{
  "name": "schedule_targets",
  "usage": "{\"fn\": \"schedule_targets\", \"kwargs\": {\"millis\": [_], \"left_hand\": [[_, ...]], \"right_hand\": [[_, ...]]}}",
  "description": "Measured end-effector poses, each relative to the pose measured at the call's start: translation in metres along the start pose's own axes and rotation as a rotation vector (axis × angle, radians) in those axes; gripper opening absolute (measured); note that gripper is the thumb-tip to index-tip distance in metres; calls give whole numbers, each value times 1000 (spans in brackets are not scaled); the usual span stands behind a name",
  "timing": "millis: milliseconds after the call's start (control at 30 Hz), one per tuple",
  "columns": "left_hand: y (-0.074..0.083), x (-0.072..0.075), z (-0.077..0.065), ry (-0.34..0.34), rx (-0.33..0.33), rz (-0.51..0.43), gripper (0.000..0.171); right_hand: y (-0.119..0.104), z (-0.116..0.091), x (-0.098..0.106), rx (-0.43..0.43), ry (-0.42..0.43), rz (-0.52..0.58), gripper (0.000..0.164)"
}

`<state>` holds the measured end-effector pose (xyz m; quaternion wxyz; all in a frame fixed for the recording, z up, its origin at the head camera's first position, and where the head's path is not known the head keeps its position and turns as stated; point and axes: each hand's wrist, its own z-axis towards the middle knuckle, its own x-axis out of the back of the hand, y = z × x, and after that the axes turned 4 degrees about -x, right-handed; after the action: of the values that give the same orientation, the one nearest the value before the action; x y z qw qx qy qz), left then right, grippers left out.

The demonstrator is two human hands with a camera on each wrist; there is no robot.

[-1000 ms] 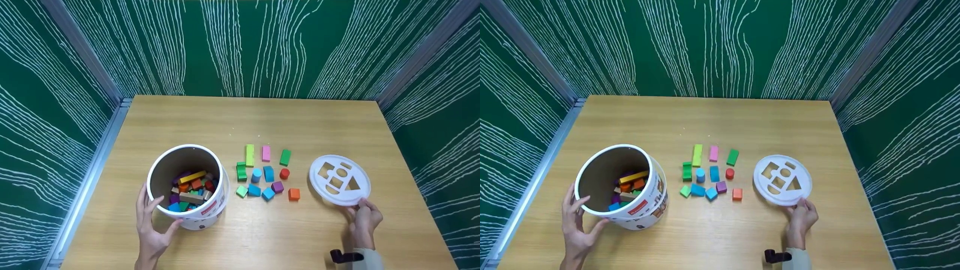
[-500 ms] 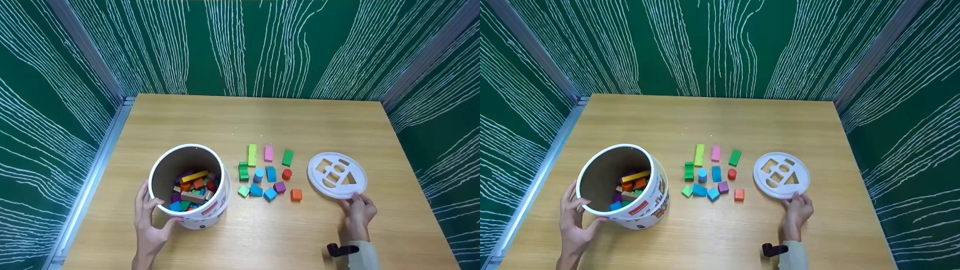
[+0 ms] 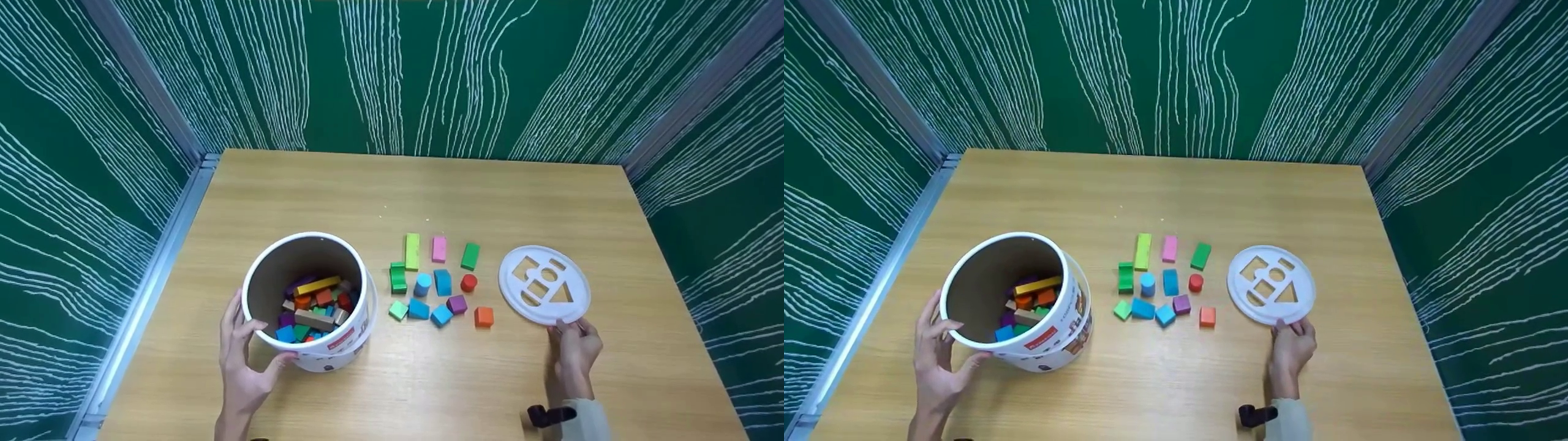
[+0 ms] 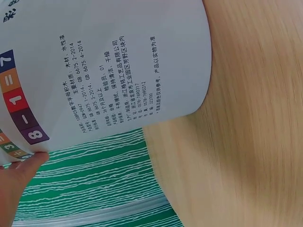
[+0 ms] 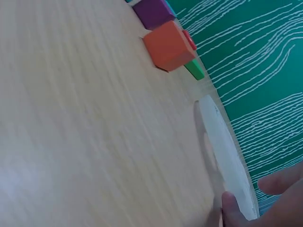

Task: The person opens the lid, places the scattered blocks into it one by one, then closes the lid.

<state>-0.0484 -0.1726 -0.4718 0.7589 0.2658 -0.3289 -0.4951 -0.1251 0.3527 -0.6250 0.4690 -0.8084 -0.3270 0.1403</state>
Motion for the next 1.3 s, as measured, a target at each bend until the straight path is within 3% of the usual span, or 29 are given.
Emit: {"fn": "schedule_targets", "kwargs": {"millis": [200,467,833,1067,1300], "left_hand": [[-1,-1,-1,8,19,5,57],[-1,-3,-2,23,-22,-44,57],[-1,-4,0,29,-15,-38,54],[-2,-4,-1,23,-15,-38,54],[-2,-5,-2,25,-32,-47,54]], "right_hand": [[15,20,-1,21,14,2,62],[14,9,5,52,-14,19,70],[15,14,6,38,-1,-3,79],[18,13,7,121,-40,-7,70],[18,1,13,158,-67,-109,59]]}}
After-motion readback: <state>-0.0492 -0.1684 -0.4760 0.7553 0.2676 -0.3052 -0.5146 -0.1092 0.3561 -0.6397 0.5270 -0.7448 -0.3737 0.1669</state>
